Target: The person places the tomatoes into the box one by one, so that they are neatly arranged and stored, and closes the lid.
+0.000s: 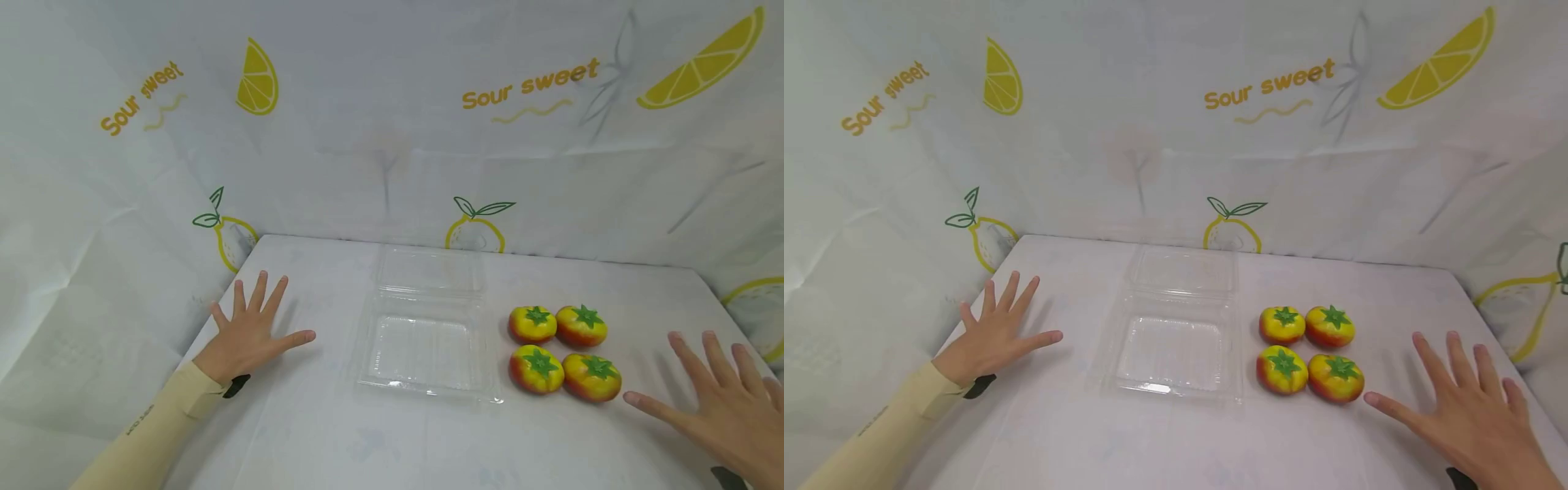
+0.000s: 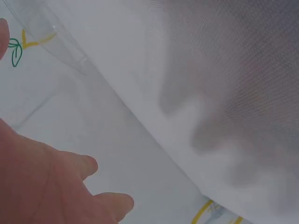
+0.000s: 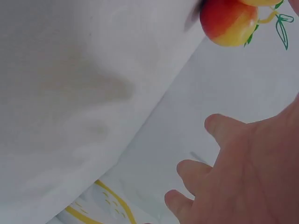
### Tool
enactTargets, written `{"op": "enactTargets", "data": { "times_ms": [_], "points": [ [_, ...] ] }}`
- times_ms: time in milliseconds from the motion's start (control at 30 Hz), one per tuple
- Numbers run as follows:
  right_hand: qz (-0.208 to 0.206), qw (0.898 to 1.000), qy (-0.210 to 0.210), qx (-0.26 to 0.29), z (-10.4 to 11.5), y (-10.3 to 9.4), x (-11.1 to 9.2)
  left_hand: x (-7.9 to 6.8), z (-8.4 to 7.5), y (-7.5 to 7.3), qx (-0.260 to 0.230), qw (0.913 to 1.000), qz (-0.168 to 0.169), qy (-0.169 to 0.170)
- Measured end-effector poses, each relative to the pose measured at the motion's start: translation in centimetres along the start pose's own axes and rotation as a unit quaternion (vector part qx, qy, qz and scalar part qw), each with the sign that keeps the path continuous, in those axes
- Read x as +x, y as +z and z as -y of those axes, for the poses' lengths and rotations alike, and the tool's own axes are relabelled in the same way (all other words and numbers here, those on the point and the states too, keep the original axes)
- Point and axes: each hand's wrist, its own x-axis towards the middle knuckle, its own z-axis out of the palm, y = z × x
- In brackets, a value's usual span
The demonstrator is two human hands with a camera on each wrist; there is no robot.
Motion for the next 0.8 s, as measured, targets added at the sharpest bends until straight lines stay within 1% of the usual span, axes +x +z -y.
{"op": "enactTargets", "data": {
  "times_ms": [200,267,367,467,533,667,800],
  "points": [
    [-0.029,0.998,-0.047,-0.016,0.4,-0.7,0.4,0.5,-0.5,-0.1,-0.013,0.9998,-0.015,0.007],
    [-0.029,0.998,-0.062,-0.017,0.5,-0.9,0.6,0.6,-0.9,0.0,-0.029,0.9994,-0.018,0.008],
    [-0.007,0.996,-0.081,-0.019,0.7,-1.4,0.8,0.9,-1.7,0.2,-0.074,0.9972,-0.013,0.007],
    [0.029,0.995,-0.096,-0.004,1.0,-1.8,0.8,1.4,-2.8,0.4,-0.128,0.9918,-0.006,0.007],
    [0.044,0.994,-0.104,0.003,1.4,-2.2,0.7,1.8,-3.5,0.5,-0.157,0.9875,-0.003,0.010],
    [0.043,0.992,-0.122,0.006,2.8,-2.9,0.6,2.5,-5.3,0.6,-0.199,0.9800,0.001,0.009],
    [0.036,0.990,-0.137,-0.002,4.0,-3.5,0.5,3.2,-7.1,0.8,-0.229,0.9732,0.019,-0.004]
  ]
}}
